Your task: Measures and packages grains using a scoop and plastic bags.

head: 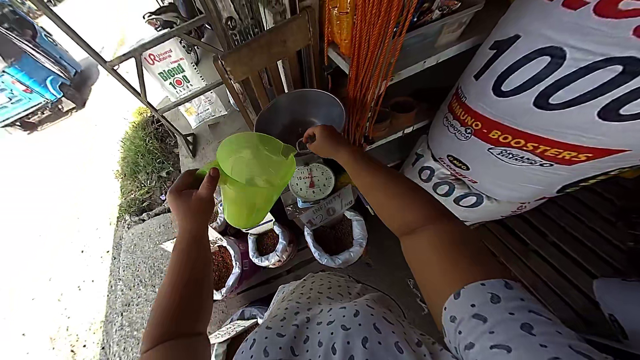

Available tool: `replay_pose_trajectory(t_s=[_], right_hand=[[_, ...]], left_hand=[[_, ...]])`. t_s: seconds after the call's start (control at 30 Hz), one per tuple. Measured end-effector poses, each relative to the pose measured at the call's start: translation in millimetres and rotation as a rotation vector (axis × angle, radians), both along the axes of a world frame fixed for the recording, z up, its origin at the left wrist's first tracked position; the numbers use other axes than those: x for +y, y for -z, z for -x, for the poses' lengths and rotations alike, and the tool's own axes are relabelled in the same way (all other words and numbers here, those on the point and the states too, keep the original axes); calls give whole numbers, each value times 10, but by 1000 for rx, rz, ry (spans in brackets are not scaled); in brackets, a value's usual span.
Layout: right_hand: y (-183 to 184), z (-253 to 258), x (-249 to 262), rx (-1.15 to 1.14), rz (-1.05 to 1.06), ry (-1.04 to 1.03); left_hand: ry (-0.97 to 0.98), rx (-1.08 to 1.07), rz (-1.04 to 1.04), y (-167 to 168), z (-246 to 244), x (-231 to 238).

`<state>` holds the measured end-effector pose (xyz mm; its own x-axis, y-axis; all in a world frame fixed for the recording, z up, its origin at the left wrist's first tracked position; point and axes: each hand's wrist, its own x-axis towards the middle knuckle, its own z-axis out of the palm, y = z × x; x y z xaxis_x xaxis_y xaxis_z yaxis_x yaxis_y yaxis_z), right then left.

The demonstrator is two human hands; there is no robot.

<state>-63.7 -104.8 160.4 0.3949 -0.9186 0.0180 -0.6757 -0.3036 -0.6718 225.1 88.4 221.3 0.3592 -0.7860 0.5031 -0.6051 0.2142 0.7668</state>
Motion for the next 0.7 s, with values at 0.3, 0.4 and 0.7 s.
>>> replay_pose_trajectory(t_s=[0.3, 0.4, 0.7], right_hand=[[33, -31, -58, -61, -67, 51], [71, -22, -92, -90, -102, 66], [85, -24, -98, -89, -134, 45]], left_hand=[[97, -474, -184, -743, 250, -870], [151, -594, -243, -918, 378, -1041], [197, -761, -390, -1201, 648, -1299]])
